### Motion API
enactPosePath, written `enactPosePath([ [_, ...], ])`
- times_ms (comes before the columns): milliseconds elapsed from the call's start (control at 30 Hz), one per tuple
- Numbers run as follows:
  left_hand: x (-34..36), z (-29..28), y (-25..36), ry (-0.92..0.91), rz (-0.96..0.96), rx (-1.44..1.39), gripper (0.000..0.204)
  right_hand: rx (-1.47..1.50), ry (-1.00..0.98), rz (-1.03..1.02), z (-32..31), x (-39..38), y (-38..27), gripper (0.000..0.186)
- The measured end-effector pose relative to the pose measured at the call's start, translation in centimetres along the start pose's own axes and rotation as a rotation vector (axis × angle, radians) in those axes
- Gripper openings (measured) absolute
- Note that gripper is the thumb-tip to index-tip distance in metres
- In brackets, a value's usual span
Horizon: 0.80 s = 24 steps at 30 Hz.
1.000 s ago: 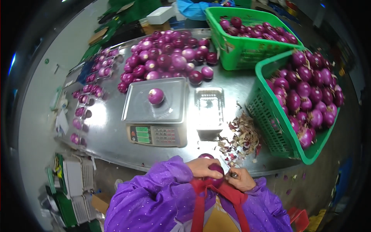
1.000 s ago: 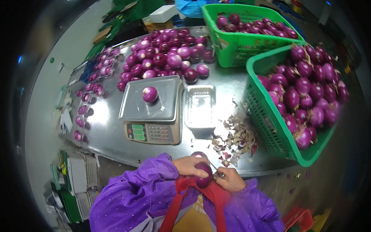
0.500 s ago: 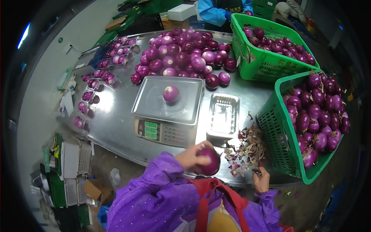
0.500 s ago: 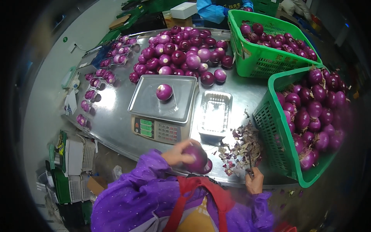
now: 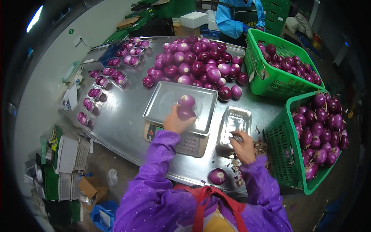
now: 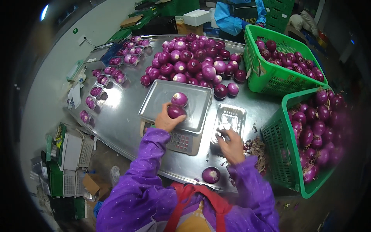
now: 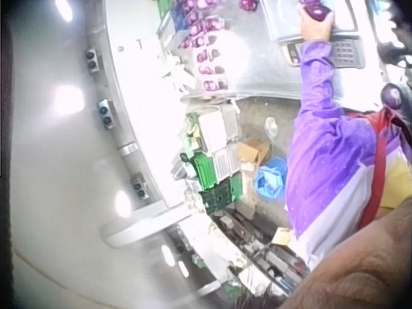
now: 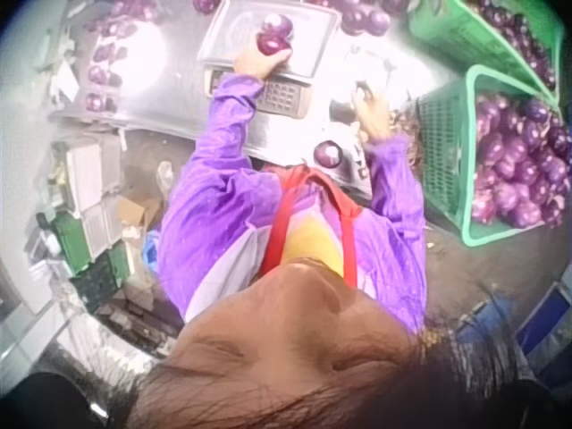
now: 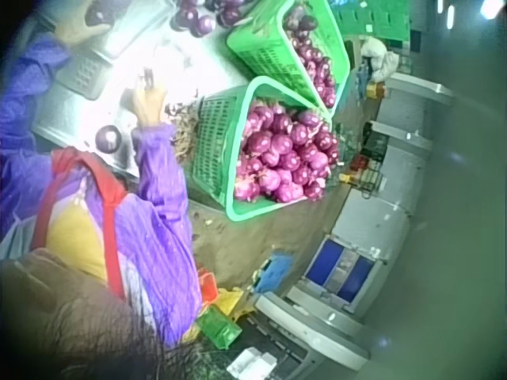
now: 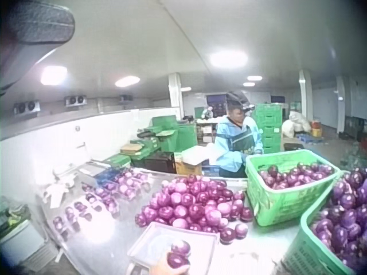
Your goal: The person trims purple onions using a knife, weighs them on a scale, and places them into plastic trays on a metal table.
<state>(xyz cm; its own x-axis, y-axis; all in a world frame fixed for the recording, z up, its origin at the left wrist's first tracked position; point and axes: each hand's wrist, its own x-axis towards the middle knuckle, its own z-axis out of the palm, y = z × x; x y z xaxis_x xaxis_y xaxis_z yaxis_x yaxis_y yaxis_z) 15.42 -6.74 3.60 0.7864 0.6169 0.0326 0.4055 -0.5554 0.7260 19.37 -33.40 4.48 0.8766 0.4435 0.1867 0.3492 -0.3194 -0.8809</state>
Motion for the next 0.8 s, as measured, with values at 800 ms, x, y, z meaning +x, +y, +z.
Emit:
enactPosePath([
  [800,0.6,0.2,-2.7,-0.012,0.330,0.021,0.078,0.034,-0.313,-0.294,13.9,20.8,2.9,0.013],
])
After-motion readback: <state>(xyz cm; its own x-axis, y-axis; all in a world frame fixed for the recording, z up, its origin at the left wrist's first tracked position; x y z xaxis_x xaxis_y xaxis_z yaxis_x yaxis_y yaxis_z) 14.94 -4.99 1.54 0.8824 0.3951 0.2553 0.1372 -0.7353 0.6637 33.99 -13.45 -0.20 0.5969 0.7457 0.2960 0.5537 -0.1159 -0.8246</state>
